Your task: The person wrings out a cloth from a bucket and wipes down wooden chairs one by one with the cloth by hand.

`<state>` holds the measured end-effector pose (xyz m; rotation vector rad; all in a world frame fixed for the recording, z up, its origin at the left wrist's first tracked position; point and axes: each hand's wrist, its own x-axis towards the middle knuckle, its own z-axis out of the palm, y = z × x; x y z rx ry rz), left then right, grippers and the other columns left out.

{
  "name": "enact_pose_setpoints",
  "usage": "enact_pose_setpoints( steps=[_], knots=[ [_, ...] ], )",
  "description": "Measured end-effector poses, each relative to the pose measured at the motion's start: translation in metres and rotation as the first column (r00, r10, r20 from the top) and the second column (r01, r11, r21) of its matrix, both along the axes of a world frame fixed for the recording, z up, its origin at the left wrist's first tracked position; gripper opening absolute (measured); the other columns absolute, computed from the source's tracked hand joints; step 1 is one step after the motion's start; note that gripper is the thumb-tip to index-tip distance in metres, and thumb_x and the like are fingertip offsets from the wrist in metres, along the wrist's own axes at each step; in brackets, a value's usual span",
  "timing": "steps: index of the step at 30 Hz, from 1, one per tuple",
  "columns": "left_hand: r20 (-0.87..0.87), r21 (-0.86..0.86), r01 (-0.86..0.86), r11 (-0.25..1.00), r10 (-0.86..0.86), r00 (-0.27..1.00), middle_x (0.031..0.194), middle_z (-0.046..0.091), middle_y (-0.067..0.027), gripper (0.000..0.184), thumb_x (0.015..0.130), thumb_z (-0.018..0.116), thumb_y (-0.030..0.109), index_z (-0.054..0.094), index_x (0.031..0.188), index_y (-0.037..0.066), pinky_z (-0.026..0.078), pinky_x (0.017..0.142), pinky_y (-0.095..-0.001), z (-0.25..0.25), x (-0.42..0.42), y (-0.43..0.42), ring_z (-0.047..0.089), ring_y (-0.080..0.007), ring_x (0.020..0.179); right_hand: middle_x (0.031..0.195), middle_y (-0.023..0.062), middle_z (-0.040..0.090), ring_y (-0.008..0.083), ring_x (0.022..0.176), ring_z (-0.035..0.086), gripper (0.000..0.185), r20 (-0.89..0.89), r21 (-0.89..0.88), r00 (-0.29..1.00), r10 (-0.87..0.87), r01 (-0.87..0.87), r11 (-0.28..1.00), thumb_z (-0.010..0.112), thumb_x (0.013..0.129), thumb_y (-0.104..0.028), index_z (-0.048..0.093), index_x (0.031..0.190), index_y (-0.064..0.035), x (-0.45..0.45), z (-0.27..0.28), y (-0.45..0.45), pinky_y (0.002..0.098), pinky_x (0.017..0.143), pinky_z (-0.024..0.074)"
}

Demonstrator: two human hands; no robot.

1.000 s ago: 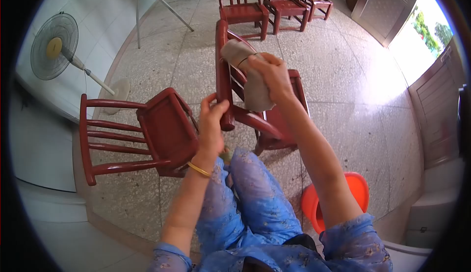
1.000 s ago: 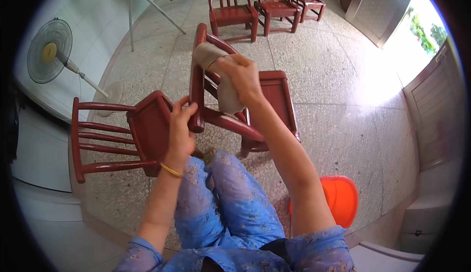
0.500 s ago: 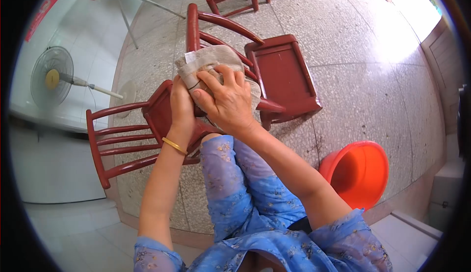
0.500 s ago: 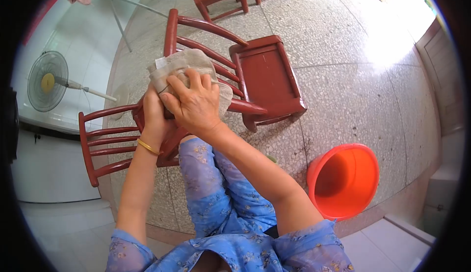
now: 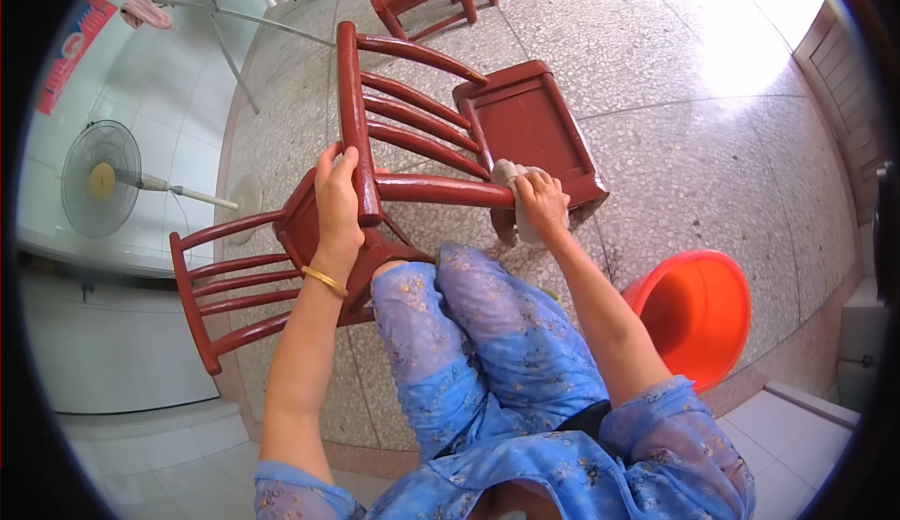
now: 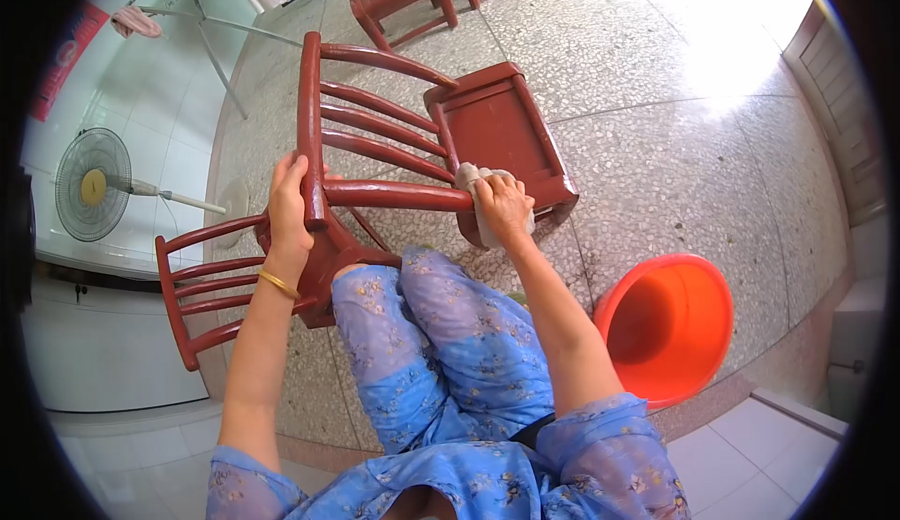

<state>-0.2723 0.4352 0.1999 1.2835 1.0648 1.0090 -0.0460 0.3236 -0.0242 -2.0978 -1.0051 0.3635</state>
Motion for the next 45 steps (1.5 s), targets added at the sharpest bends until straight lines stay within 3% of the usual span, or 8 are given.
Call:
enact_pose_setpoints(
  steps=[4,8,13,23,29,31,35,45],
  knots=[
    [-0.038,0.084,-0.039,0.996,0.042,0.998,0.097,0.062,-0.0134,0.038,0.098,0.053,0.024,0.047,0.127,0.0,0.054,0.073,-0.0335,-0.016,-0.007,0.014,0.066,-0.0238,0.081,0.105,0.0086,0.063,0.0321,0.101,0.055,0.032,-0.175,0.162,0.973,-0.15,0.179,0.97,0.062,0.084,-0.041,0.072,0.097,-0.0134,-0.022,0.026,0.003,0.0427,0.092,0.0427],
    [-0.045,0.079,-0.035,0.996,0.039,0.998,0.099,0.061,-0.0083,0.042,0.095,0.056,0.024,0.05,0.126,-0.004,0.047,0.071,-0.0266,-0.013,-0.007,0.01,0.057,-0.012,0.08,0.105,0.015,0.063,0.0337,0.106,0.054,0.031,-0.12,0.441,0.993,0.018,0.037,0.897,0.064,0.083,-0.036,0.073,0.098,-0.0108,-0.071,0.126,0.007,0.043,0.093,0.0436],
    [-0.076,0.158,-0.034,0.987,0.047,0.996,0.11,0.059,-0.0116,0.037,0.098,0.049,0.025,0.054,0.122,-0.003,0.047,0.086,-0.0307,-0.006,-0.006,0.004,0.058,-0.0188,0.099,0.106,0.0096,0.057,0.0307,0.103,0.049,0.033,0.046,0.579,0.992,0.115,-0.12,0.806,0.064,0.081,-0.04,0.069,0.105,-0.0173,-0.135,0.21,0.02,0.0471,0.081,0.038],
    [-0.151,0.067,-0.028,0.997,0.038,0.988,0.094,0.063,-0.0074,0.039,0.099,0.053,0.028,0.048,0.127,0.002,0.05,0.064,-0.025,0.001,-0.001,0.0,0.061,-0.011,0.079,0.105,0.0125,0.058,0.0312,0.099,0.052,0.029,-0.029,0.657,0.999,-0.035,0.045,0.752,0.062,0.081,-0.033,0.069,0.099,-0.011,-0.084,0.099,0.018,0.0441,0.085,0.0419],
    [-0.22,0.12,0.011,0.993,0.016,0.975,0.092,0.063,-0.0086,0.047,0.096,0.058,0.031,0.044,0.13,0.001,0.049,0.06,-0.0248,-0.003,-0.006,0.005,0.06,-0.0117,0.074,0.109,0.0098,0.059,0.0323,0.102,0.054,0.029,-0.114,0.298,0.96,-0.255,0.278,0.913,0.055,0.089,-0.036,0.07,0.1,-0.0133,-0.032,-0.019,0.0,0.044,0.089,0.0426],
    [-0.232,0.123,0.002,0.992,0.027,0.972,0.092,0.063,-0.0089,0.048,0.096,0.058,0.031,0.044,0.13,0.001,0.05,0.06,-0.0253,-0.005,-0.006,0.007,0.06,-0.0117,0.074,0.112,0.0078,0.058,0.032,0.107,0.052,0.031,-0.033,0.281,0.966,-0.255,0.254,0.926,0.055,0.088,-0.04,0.071,0.099,-0.0161,-0.025,-0.023,0.002,0.0459,0.09,0.0424],
    [-0.244,0.143,0.005,0.99,0.03,0.969,0.092,0.063,-0.0093,0.046,0.096,0.058,0.031,0.046,0.128,0.001,0.05,0.06,-0.0257,-0.006,-0.005,0.01,0.06,-0.0119,0.074,0.118,0.005,0.057,0.0314,0.115,0.047,0.033,-0.36,0.149,0.839,-0.408,0.484,0.863,0.06,0.084,-0.045,0.071,0.097,-0.0173,-0.047,0.005,0.015,0.053,0.094,0.0381],
    [-0.21,0.213,0.019,0.977,0.027,0.977,0.097,0.058,-0.0075,0.046,0.096,0.056,0.027,0.045,0.128,-0.004,0.046,0.066,-0.0259,-0.011,-0.006,0.014,0.055,-0.0106,0.077,0.108,0.009,0.059,0.0287,0.109,0.05,0.032,-0.007,0.604,0.999,0.054,-0.039,0.796,0.064,0.08,-0.043,0.072,0.093,-0.0142,-0.127,0.193,0.031,0.0467,0.082,0.0353]
  ],
)
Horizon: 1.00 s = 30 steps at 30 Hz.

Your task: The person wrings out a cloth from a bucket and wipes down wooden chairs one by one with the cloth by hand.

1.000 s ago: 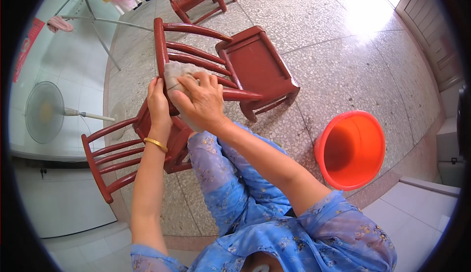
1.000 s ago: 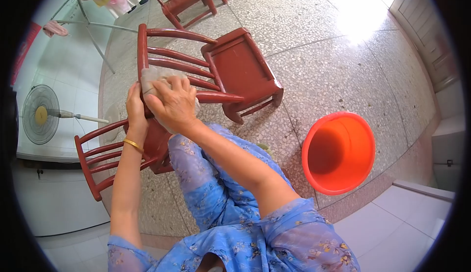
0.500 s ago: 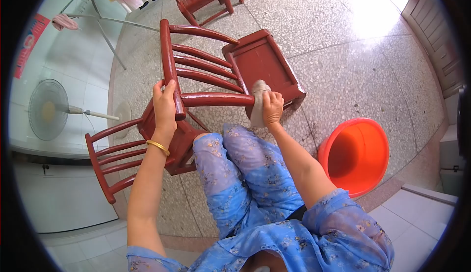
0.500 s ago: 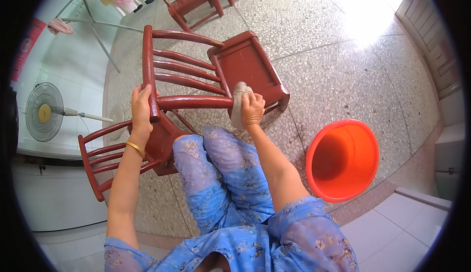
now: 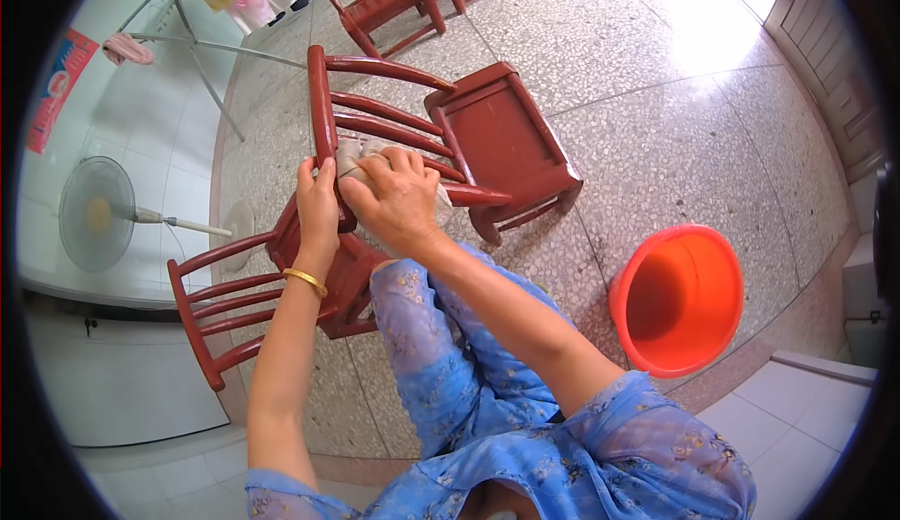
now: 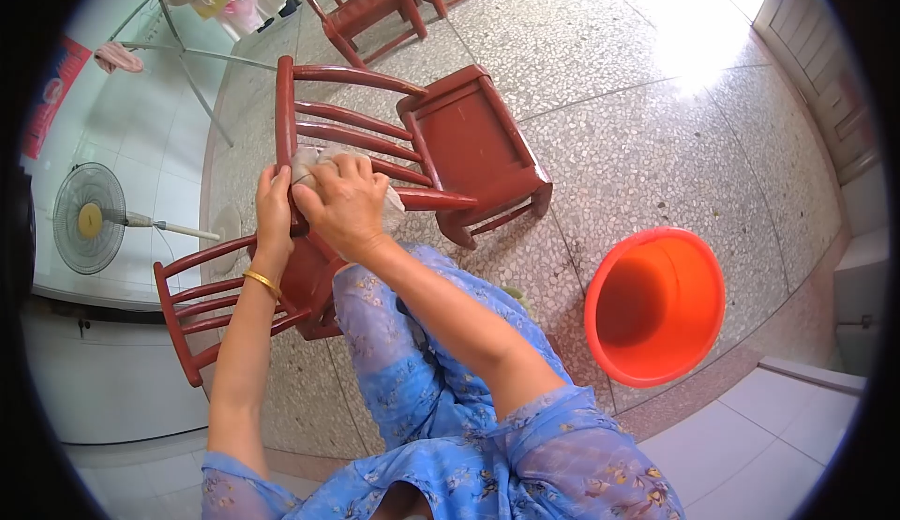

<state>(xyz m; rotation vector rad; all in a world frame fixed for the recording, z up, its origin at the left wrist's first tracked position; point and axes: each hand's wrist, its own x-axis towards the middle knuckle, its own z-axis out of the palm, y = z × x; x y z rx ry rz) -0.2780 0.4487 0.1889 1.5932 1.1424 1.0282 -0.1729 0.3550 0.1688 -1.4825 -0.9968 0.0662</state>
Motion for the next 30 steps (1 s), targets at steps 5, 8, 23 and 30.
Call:
enact_pose_setpoints(
  steps=[5,8,23,30],
  knots=[
    [-0.132,-0.142,-0.014,0.99,-0.005,0.991,0.107,0.058,-0.0126,0.05,0.093,0.061,0.024,0.042,0.13,-0.004,0.047,0.075,-0.0281,0.023,0.006,-0.016,0.056,-0.0134,0.088,0.096,0.0138,0.069,0.0323,0.093,0.064,0.042,-0.233,-0.249,0.929,0.288,-0.343,0.906,0.056,0.083,-0.048,0.074,0.093,-0.0112,0.056,-0.035,0.013,0.0461,0.082,0.0468],
    [-0.154,-0.04,-0.006,0.999,-0.001,0.988,0.103,0.06,-0.0103,0.06,0.088,0.068,0.024,0.04,0.135,-0.003,0.05,0.07,-0.0259,0.017,0.005,-0.016,0.06,-0.0134,0.083,0.094,0.019,0.071,0.031,0.089,0.069,0.05,-0.416,-0.458,0.863,0.287,-0.472,0.753,0.053,0.082,-0.052,0.075,0.097,-0.0099,0.098,-0.07,0.009,0.0411,0.083,0.0509],
    [-0.028,-0.107,0.145,0.984,-0.149,0.988,0.106,0.06,-0.0085,0.068,0.081,0.071,0.013,0.041,0.14,-0.003,0.048,0.079,-0.0259,0.026,-0.006,-0.037,0.058,-0.0115,0.088,0.102,0.0225,0.067,0.0372,0.1,0.063,0.048,-0.272,-0.54,0.96,0.069,-0.212,0.815,0.055,0.08,-0.044,0.073,0.095,-0.0026,0.136,-0.193,-0.052,0.0449,0.089,0.0472],
    [-0.077,-0.192,0.15,0.97,-0.167,0.983,0.116,0.056,-0.0132,0.08,0.084,0.066,0.01,0.022,0.148,-0.004,0.048,0.085,-0.0289,0.033,0.004,-0.06,0.058,-0.0151,0.096,0.1,0.0193,0.069,0.0349,0.098,0.065,0.045,-0.314,-0.552,0.948,0.049,-0.224,0.803,0.058,0.079,-0.044,0.075,0.096,-0.0064,0.148,-0.192,-0.061,0.0422,0.088,0.048]
  ],
)
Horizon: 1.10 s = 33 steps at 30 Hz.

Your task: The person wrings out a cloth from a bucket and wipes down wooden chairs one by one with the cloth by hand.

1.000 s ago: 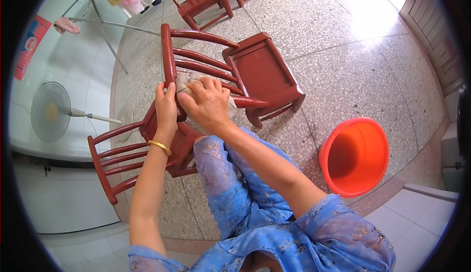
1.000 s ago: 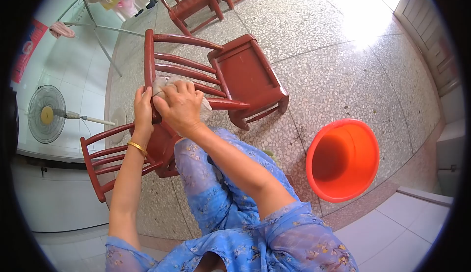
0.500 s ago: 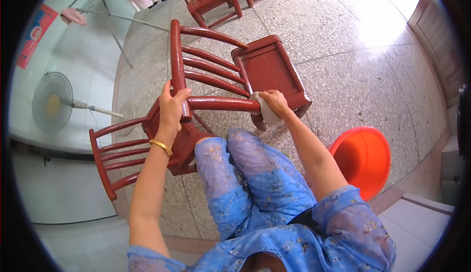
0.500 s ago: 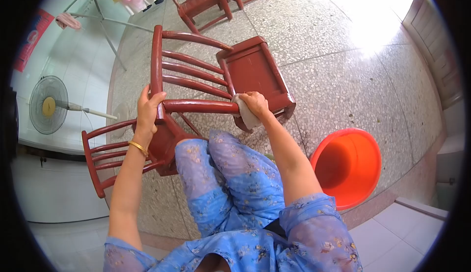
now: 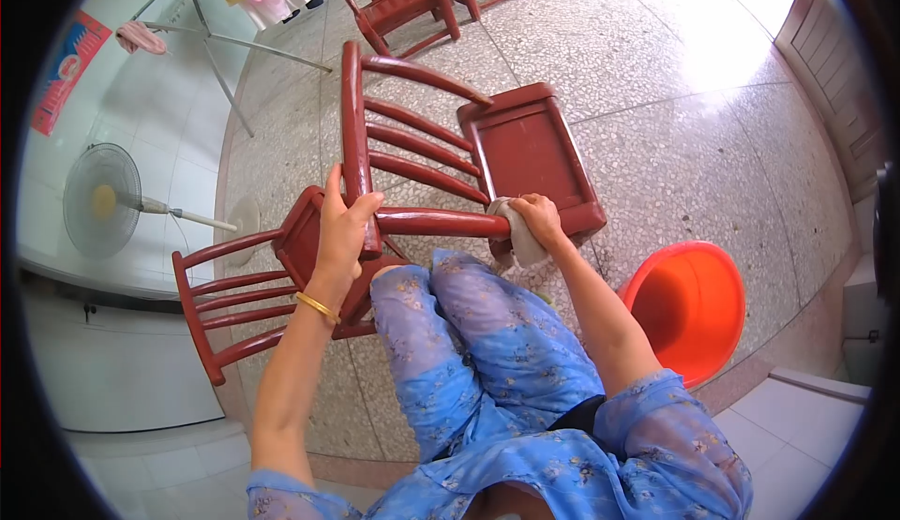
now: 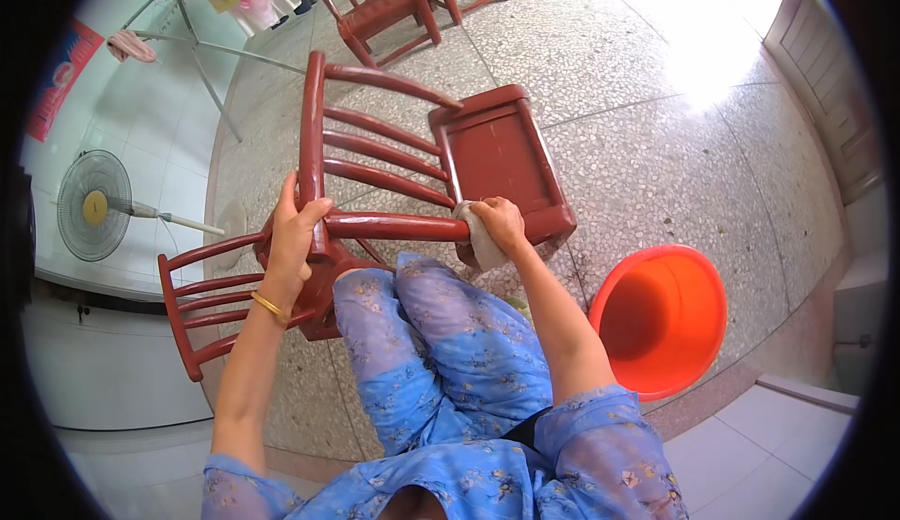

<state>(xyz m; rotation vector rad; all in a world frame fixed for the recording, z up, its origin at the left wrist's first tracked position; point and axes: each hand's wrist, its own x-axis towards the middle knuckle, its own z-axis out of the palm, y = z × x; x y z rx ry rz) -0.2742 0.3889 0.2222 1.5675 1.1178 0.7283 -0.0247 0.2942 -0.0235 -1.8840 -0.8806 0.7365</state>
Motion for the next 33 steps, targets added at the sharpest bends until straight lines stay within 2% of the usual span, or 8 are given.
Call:
enact_pose_setpoints(
  steps=[3,9,11,15,19,22,25,33],
  knots=[
    [0.024,-0.074,-0.031,0.997,0.033,0.999,0.127,0.05,-0.0169,0.079,0.085,0.063,0.01,0.018,0.149,-0.004,0.046,0.091,-0.032,-0.002,0.002,-0.015,0.054,-0.018,0.107,0.097,0.0185,0.07,0.0342,0.096,0.066,0.044,-0.083,-0.069,0.993,0.078,-0.084,0.994,0.058,0.078,-0.044,0.075,0.097,-0.0087,0.007,-0.001,-0.002,0.0413,0.088,0.0486],
    [0.051,-0.033,-0.115,0.993,0.117,0.992,0.123,0.052,-0.015,0.074,0.086,0.063,0.011,0.023,0.147,-0.005,0.047,0.089,-0.0315,-0.006,0.004,-0.023,0.055,-0.0176,0.103,0.099,0.0183,0.07,0.0329,0.098,0.066,0.045,-0.109,-0.091,0.991,0.075,-0.085,0.992,0.057,0.077,-0.045,0.076,0.094,-0.008,0.001,0.014,-0.005,0.0409,0.088,0.0487],
    [0.017,0.014,-0.11,0.994,0.11,0.994,0.12,0.053,-0.0143,0.071,0.086,0.063,0.012,0.026,0.145,-0.005,0.047,0.088,-0.0312,-0.004,0.005,-0.021,0.056,-0.0172,0.101,0.099,0.0184,0.069,0.034,0.097,0.065,0.045,-0.005,-0.012,0.999,-0.049,0.049,0.999,0.056,0.077,-0.044,0.076,0.092,-0.0064,-0.017,0.037,-0.003,0.0419,0.087,0.0486],
    [-0.002,0.035,-0.118,0.992,0.118,0.993,0.114,0.056,-0.0123,0.06,0.089,0.063,0.012,0.034,0.14,-0.004,0.049,0.085,-0.0307,-0.002,0.005,-0.025,0.057,-0.0159,0.096,0.088,0.0171,0.065,0.0327,0.086,0.063,0.039,-0.015,0.267,0.997,0.075,-0.068,0.961,0.058,0.08,-0.037,0.073,0.079,0.0,-0.066,0.123,0.012,0.0439,0.081,0.0487],
    [0.032,0.074,-0.129,0.989,0.127,0.991,0.122,0.056,-0.0124,0.055,0.096,0.058,0.017,0.034,0.142,-0.002,0.05,0.086,-0.0284,-0.011,-0.002,-0.018,0.058,-0.0158,0.104,0.082,0.0119,0.057,0.0299,0.08,0.056,0.03,0.201,0.615,0.98,-0.013,-0.116,0.78,0.064,0.078,-0.034,0.066,0.072,-0.0043,-0.123,0.194,0.025,0.0429,0.071,0.0431],
    [0.091,0.011,-0.152,0.988,0.15,0.984,0.112,0.06,-0.009,0.047,0.101,0.051,0.021,0.037,0.141,0.0,0.052,0.082,-0.027,-0.012,-0.001,-0.019,0.06,-0.013,0.099,0.081,0.0097,0.056,0.0289,0.079,0.055,0.026,0.101,0.681,0.993,-0.053,-0.03,0.731,0.067,0.076,-0.033,0.067,0.074,-0.0062,-0.12,0.173,0.024,0.0418,0.069,0.042],
    [0.09,0.022,-0.137,0.99,0.134,0.987,0.09,0.059,-0.0041,0.041,0.102,0.048,0.025,0.041,0.136,0.002,0.053,0.066,-0.0245,-0.011,0.0,-0.021,0.059,-0.0086,0.076,0.084,0.0122,0.058,0.0303,0.083,0.057,0.026,0.091,0.638,0.993,-0.077,0.001,0.77,0.067,0.079,-0.03,0.067,0.078,-0.0041,-0.1,0.139,0.009,0.0418,0.073,0.0452],
    [0.095,0.044,-0.153,0.987,0.148,0.984,0.089,0.061,-0.0058,0.041,0.101,0.05,0.03,0.046,0.132,0.003,0.051,0.065,-0.0234,-0.021,-0.004,-0.013,0.06,-0.0097,0.077,0.09,0.0132,0.06,0.0321,0.091,0.056,0.033,0.175,0.297,0.93,-0.322,0.262,0.918,0.059,0.086,-0.036,0.068,0.085,-0.0048,-0.039,-0.006,-0.02,0.0433,0.081,0.0434]
  ],
)
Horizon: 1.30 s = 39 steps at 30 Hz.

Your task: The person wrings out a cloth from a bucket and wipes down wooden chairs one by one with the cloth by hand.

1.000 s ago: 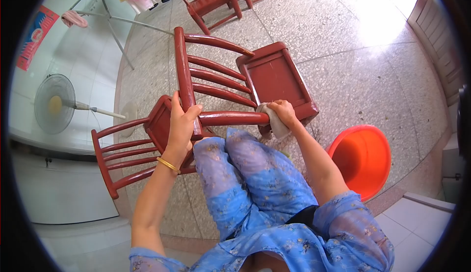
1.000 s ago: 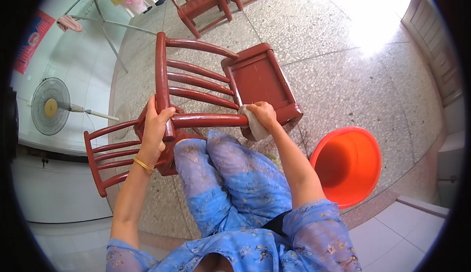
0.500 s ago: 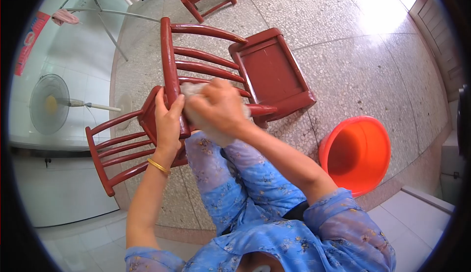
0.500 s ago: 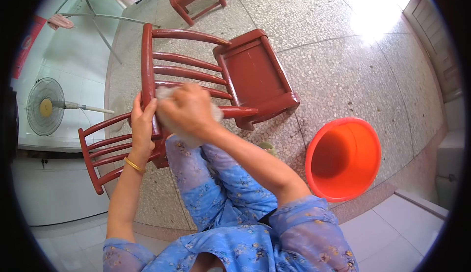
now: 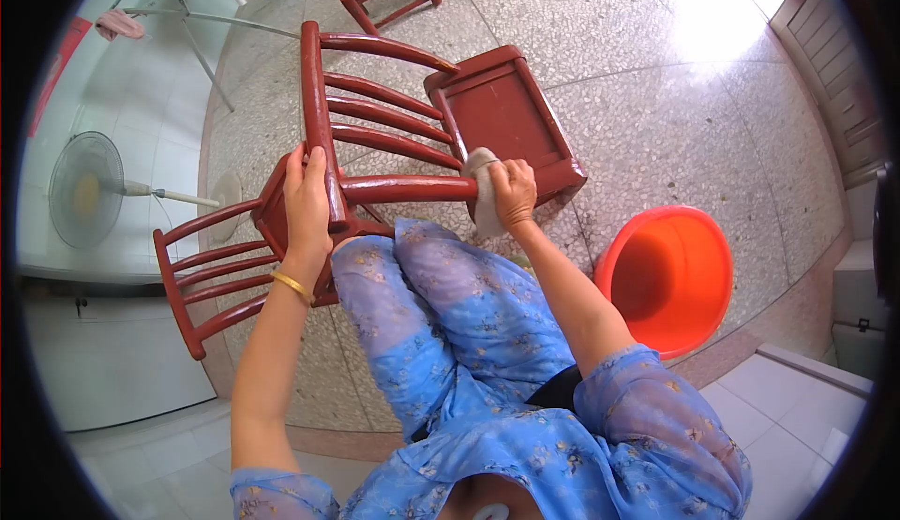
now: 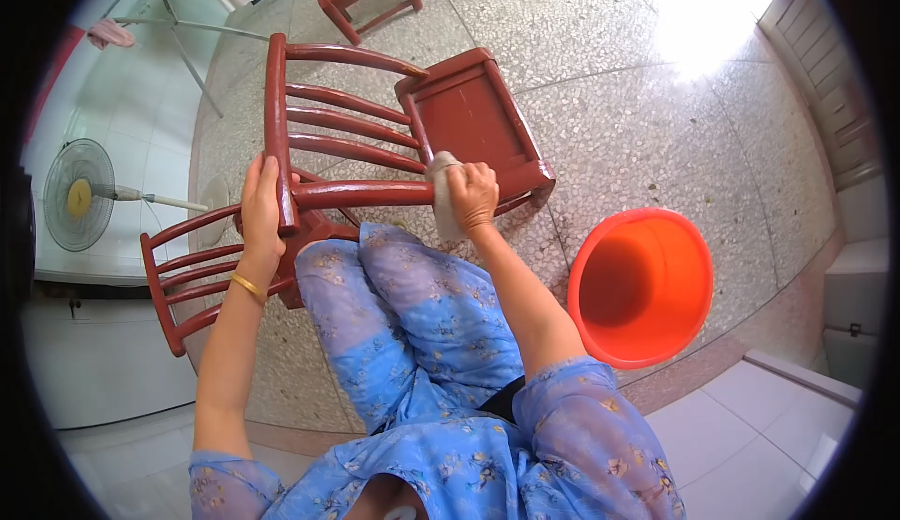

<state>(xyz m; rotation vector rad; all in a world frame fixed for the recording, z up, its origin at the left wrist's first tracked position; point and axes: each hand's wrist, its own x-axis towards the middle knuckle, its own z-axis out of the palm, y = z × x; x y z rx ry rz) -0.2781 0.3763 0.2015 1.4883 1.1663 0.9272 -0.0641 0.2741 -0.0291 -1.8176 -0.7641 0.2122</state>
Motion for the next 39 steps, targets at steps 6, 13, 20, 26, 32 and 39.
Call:
enact_pose_setpoints(
  steps=[6,13,20,26,32,39],
  knots=[
    [0.022,0.022,-0.06,0.998,0.06,0.998,0.091,0.062,-0.0071,0.04,0.103,0.045,0.033,0.05,0.129,0.003,0.052,0.065,-0.0271,-0.007,-0.001,0.006,0.062,-0.0128,0.076,0.1,0.0076,0.061,0.0296,0.102,0.054,0.032,-0.082,-0.118,0.977,-0.196,0.186,0.975,0.062,0.083,-0.043,0.069,0.087,-0.0122,-0.027,0.016,0.007,0.0461,0.087,0.041],
    [-0.094,0.294,-0.061,0.954,0.092,0.991,0.12,0.058,-0.0128,0.052,0.103,0.045,0.033,0.043,0.137,-0.005,0.046,0.092,-0.0311,-0.017,-0.007,0.013,0.058,-0.0221,0.108,0.098,0.0091,0.058,0.0288,0.098,0.052,0.022,0.076,0.407,0.997,0.031,-0.059,0.911,0.068,0.075,-0.031,0.066,0.083,-0.0112,-0.127,0.188,0.026,0.0431,0.083,0.0348],
    [0.006,0.018,0.0,1.0,0.0,1.0,0.113,0.058,-0.0116,0.052,0.103,0.046,0.03,0.036,0.141,-0.003,0.046,0.086,-0.0286,-0.004,-0.006,0.001,0.056,-0.0165,0.099,0.104,0.0134,0.058,0.0304,0.097,0.053,0.024,0.214,0.485,0.975,0.066,-0.165,0.859,0.069,0.075,-0.026,0.066,0.092,-0.0094,-0.096,0.137,0.022,0.0423,0.082,0.0378],
    [0.082,-0.096,0.031,0.995,-0.024,0.996,0.098,0.058,-0.0078,0.05,0.102,0.047,0.026,0.032,0.143,0.001,0.05,0.069,-0.0268,0.013,0.003,-0.011,0.058,-0.0119,0.082,0.096,0.0175,0.057,0.0332,0.092,0.053,0.021,-0.023,0.337,1.0,0.01,-0.002,0.941,0.059,0.083,-0.021,0.06,0.087,-0.0001,-0.035,0.031,0.005,0.0421,0.085,0.042],
    [0.11,-0.048,0.017,0.999,-0.011,0.994,0.092,0.06,-0.0084,0.049,0.102,0.047,0.026,0.033,0.143,0.002,0.052,0.07,-0.0265,0.001,-0.001,-0.005,0.06,-0.0119,0.082,0.09,0.0137,0.061,0.0316,0.088,0.056,0.032,-0.06,-0.01,0.998,-0.02,0.02,1.0,0.057,0.088,-0.032,0.066,0.085,-0.002,0.007,-0.017,-0.006,0.0415,0.082,0.0443],
    [0.105,-0.042,0.026,0.999,-0.022,0.994,0.095,0.059,-0.0071,0.043,0.102,0.048,0.026,0.04,0.137,0.002,0.051,0.072,-0.0258,0.001,-0.001,-0.004,0.059,-0.0113,0.084,0.089,0.015,0.067,0.0216,0.082,0.064,0.032,-0.357,0.204,0.909,0.216,-0.15,0.967,0.064,0.086,-0.027,0.071,0.091,0.003,0.001,0.076,0.028,0.0338,0.075,0.0488]
  ],
)
